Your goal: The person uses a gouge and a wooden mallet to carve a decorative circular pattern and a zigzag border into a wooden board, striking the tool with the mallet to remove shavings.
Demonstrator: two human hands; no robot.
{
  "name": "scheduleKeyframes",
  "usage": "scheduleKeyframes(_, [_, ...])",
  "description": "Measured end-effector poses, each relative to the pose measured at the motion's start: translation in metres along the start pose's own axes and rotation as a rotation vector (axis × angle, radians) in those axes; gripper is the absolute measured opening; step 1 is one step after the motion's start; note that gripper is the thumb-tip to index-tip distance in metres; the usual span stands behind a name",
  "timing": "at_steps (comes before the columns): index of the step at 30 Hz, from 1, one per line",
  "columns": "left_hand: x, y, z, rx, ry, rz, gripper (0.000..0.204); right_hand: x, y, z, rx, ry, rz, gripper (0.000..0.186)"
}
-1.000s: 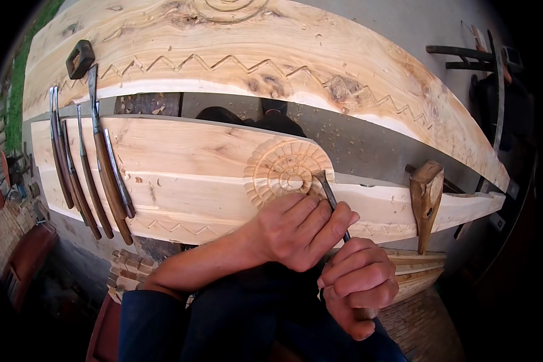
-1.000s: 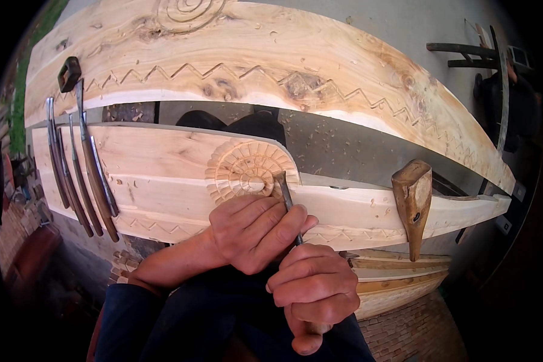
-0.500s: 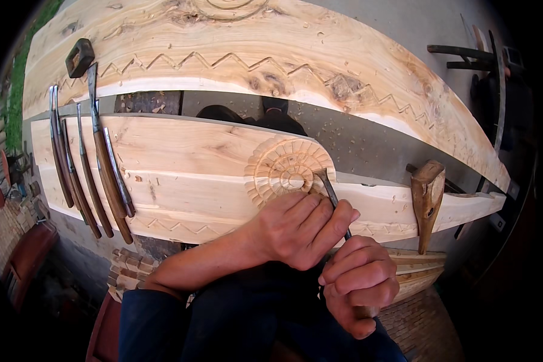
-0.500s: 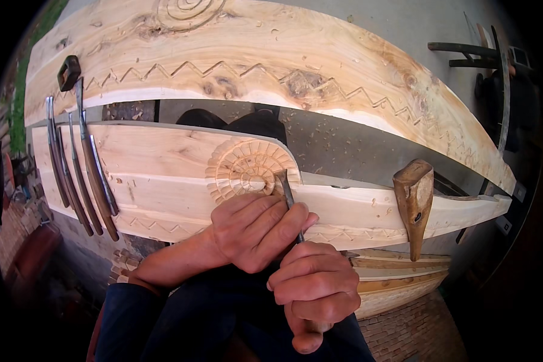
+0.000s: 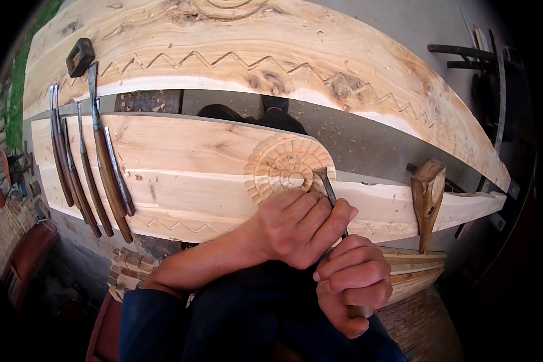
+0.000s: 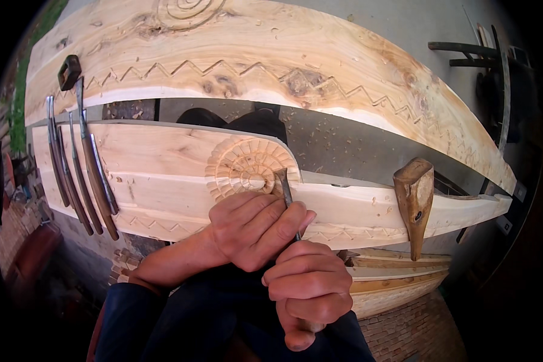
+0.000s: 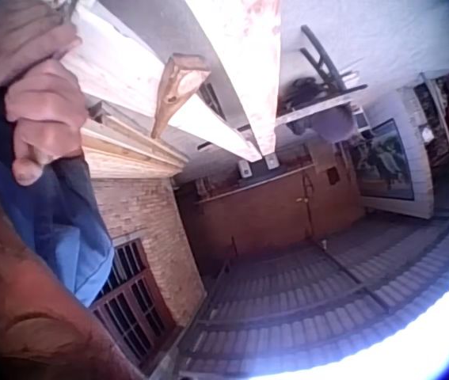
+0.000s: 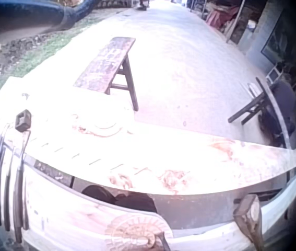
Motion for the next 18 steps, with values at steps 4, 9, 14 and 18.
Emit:
scheduleKeyframes(4, [0.000, 0.002, 0.000, -0.015, -0.004, 0.001, 0.022, 0.000, -0.001, -0.002, 0.032, 0.017, -0.001, 0.057])
scheduleKeyframes(9, [0.000, 0.002, -0.001, -0.013, -0.016, 0.007, 0.021, -0.004, 0.001, 0.001, 0.029, -0.021, 0.035, 0.054])
scheduleKeyframes(14, [-0.003, 0.000, -0.007, 0.039, -0.035, -0.034, 0.020, -0.008, 0.002, 0.017, -0.115, -0.097, 0.048, 0.052])
scheduleKeyframes(18, [-0.001, 0.002, 0.000, 0.053, 0.009, -0.034, 0.020, -0.001, 0.008, -0.010, 0.023, 0.066, 0.108, 0.055])
Point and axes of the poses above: each hand's wrist, its own y-axis away from the middle knuckle, its own z-axis out of the back of the hand, x = y × z, the point moved 9 cm from there along -y, towards the middle knuckle, and after that the axes turned 6 degrees about -z, right-handed, at the moved point
